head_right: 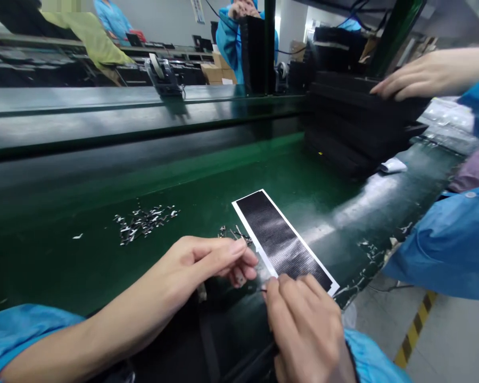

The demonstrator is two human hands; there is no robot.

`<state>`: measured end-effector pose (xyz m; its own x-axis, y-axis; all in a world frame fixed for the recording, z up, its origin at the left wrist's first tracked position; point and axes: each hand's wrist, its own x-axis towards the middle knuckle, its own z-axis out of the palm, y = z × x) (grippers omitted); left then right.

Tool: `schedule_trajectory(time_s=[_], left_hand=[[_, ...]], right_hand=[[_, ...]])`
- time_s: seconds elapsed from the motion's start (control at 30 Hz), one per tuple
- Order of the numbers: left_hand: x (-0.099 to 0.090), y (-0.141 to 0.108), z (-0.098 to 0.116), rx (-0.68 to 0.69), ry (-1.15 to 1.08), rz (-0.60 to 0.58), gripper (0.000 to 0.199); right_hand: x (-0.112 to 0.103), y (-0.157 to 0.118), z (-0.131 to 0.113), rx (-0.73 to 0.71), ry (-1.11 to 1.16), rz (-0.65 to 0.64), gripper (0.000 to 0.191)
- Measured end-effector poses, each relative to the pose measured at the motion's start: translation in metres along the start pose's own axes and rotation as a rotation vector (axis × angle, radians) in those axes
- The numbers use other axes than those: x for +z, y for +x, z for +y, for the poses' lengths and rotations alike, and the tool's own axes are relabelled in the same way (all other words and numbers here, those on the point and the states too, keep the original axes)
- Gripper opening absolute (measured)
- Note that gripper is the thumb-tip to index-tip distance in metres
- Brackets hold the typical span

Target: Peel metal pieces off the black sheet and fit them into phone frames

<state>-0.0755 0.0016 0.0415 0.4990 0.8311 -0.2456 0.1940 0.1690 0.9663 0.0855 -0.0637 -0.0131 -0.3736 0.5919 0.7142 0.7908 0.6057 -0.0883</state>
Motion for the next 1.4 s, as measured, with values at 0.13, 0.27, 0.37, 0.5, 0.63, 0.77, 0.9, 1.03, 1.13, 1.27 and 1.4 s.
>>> schedule_trajectory(time_s=[0.13,0.27,0.37,0.5,0.63,0.77,0.9,1.03,1.13,1.27,1.4], left_hand=[[0.003,-0.003,-0.003,-0.086,0.107,-0.185,0.025],[0.008,-0.004,-0.009,-0.140,0.136,-0.255,0.021],[0.012,-0.006,-0.009,-0.202,0.103,-0.286,0.022],[0.019,-0.008,-0.009,-0.263,0.058,-0.331,0.017],[0.027,-0.009,-0.018,-0.245,0.121,-0.284,0.013],[0.035,-0.009,-0.024,-0.212,0.202,-0.231,0.008],[0.039,-0.005,-0.021,-0.216,0.334,-0.232,0.010],[0.041,-0.002,-0.019,-0.244,0.361,-0.232,0.010],[0.042,-0.002,-0.021,-0.244,0.387,-0.238,0.011],[0.043,0.000,-0.022,-0.153,0.363,-0.279,0.011],[0.043,0.008,-0.021,-0.105,0.382,-0.236,0.019]], right_hand=[[-0.006,-0.007,-0.004,-0.195,-0.333,-0.066,0.039],[-0.011,-0.007,-0.007,-0.298,-0.395,-0.103,0.035],[-0.015,-0.013,-0.005,-0.308,-0.417,-0.142,0.034],[-0.018,-0.026,0.000,-0.275,-0.385,-0.187,0.038],[-0.025,-0.037,0.007,-0.131,-0.255,-0.261,0.035],[-0.028,-0.041,0.012,0.270,0.159,-0.123,0.024],[-0.026,-0.034,0.014,0.595,0.561,-0.278,0.013],[-0.020,-0.030,0.013,0.827,0.803,-0.318,0.023],[-0.016,-0.030,0.011,0.965,0.930,-0.278,0.019],[-0.019,-0.030,0.013,0.949,0.927,-0.235,0.021],[-0.032,-0.029,0.024,0.814,0.743,-0.183,0.012]])
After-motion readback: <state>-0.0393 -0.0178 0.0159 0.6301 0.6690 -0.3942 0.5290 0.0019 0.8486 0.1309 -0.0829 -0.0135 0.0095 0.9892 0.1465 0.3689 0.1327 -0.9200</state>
